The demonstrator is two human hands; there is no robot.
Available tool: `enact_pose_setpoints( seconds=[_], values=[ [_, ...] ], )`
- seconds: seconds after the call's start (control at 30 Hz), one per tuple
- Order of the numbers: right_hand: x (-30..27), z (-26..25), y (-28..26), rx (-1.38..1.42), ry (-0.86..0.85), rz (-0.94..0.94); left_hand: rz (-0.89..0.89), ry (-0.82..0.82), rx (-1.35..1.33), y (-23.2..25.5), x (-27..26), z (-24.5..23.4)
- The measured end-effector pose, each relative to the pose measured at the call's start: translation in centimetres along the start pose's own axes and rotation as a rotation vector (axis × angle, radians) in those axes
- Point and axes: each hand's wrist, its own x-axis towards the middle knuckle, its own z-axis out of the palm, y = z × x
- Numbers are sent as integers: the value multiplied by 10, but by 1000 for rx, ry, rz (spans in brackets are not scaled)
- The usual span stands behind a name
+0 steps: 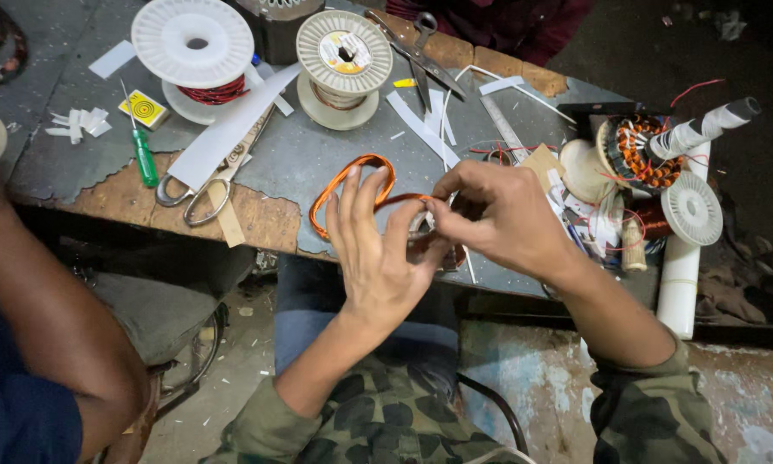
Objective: The person winds copper wire around a motor stator core, inserts white insulating strips between windings, and trims excess wire with scissors. The work is performed at a cluttered bench with spools of wire and tools nearby.
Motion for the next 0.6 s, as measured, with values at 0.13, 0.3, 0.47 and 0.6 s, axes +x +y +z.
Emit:
enact_pose_setpoints(
  seconds=[0.13,0.3,0.47,0.6],
  values=[
    [0,4,11,300,-60,182,-13,-110,-14,0,6,1],
    [-3,5,27,337,-67,248,2,-183,-62,-9,11,-2],
    [-1,-2,42,370,-11,284,24,-348,-138,-19,14,-7],
    [-9,-3,51,60,86,125,58,-397,-171,-27,17,-12]
  ],
)
